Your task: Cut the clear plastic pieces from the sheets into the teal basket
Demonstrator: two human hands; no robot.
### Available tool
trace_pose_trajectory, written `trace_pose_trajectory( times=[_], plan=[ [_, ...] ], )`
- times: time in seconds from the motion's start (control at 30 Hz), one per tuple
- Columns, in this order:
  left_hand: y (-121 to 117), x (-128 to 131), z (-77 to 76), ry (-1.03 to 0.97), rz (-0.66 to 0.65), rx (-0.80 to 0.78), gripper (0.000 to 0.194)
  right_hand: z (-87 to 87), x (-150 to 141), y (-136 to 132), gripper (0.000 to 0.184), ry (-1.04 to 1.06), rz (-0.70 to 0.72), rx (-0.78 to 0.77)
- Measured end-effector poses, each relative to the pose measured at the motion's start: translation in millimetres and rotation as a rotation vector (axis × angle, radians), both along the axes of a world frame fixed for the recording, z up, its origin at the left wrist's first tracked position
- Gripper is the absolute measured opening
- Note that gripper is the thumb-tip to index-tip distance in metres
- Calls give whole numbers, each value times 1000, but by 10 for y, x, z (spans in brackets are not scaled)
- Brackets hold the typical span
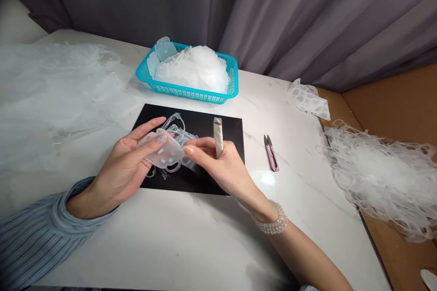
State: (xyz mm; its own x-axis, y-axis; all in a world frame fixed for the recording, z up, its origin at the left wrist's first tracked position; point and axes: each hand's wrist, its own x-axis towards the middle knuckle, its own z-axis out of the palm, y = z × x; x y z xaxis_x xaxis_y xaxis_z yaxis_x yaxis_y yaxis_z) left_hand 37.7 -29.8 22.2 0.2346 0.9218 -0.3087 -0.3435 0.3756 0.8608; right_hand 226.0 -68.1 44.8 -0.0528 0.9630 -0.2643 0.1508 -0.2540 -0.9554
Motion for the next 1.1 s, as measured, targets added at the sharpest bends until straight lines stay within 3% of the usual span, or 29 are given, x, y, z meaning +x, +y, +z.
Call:
trace_pose_trajectory(
  times=[0.13, 0.27, 0.6, 0.7, 0.83, 0.93, 1.1],
  plan=[
    [-18, -23, 29, 41, -57, 17, 38, 23, -24, 10, 25, -100, 19, 60],
    [11, -72, 59, 111, -204, 25, 37, 46, 5, 10, 22, -192, 29, 114],
    [27, -44, 70, 70, -139, -21, 39, 44, 24, -20, 24, -241, 210, 96],
    [78, -99, 98, 52, -258, -94, 38, 36, 44, -21, 25, -265, 221, 163],
    [128, -182, 154, 78, -483, -193, 53, 75, 43, -32, 22, -329, 218, 201],
    [78, -175, 168, 132, -474, -141, 66, 122, 12, -64, 16, -373, 231, 264],
    [-40, -109, 158, 162, -443, -66, 68, 201, -38, -129, 18, -447, 267, 339]
  ],
)
